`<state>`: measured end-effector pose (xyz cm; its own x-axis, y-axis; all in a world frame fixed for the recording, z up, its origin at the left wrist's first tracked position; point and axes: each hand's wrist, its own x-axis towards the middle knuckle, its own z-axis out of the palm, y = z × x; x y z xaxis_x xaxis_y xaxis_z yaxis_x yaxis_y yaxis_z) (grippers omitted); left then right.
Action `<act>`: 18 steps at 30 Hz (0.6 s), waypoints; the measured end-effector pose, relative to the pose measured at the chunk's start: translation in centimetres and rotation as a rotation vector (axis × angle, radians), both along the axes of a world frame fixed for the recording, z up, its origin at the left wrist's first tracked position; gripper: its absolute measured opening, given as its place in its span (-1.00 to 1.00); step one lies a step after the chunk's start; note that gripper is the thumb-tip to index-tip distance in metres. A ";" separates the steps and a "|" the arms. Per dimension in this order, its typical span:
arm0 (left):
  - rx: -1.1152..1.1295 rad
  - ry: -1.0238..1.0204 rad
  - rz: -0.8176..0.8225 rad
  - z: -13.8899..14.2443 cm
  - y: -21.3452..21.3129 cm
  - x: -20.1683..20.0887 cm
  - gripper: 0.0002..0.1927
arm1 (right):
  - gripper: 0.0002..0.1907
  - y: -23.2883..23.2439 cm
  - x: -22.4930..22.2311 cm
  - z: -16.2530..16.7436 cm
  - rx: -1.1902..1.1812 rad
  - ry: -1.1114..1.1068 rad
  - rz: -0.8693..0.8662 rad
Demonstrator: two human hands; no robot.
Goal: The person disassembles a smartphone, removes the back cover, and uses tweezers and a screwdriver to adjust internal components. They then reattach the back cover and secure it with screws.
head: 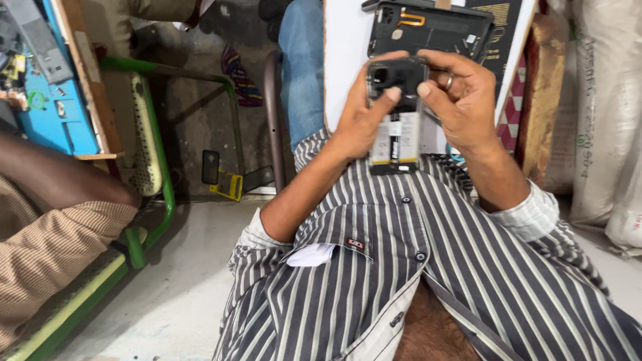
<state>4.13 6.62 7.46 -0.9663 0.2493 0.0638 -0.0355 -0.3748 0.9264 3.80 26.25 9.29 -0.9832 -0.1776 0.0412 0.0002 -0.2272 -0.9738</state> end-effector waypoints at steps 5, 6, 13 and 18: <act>0.350 -0.181 0.096 0.9 -5.1 -0.9 -0.41 | -0.71 3.6 -2.2 0.6 0.190 0.093 -0.114; 0.339 -0.203 0.131 1.0 -6.4 -0.7 -0.40 | -0.73 4.6 -2.8 0.8 0.248 0.121 -0.151; 0.357 -0.300 0.187 1.5 -8.9 1.1 -0.43 | -0.86 7.5 -5.0 2.4 1.074 0.589 -0.235; 0.393 -0.346 0.159 0.2 -8.4 2.3 -0.42 | -0.96 8.3 -3.1 2.0 1.096 0.572 -0.139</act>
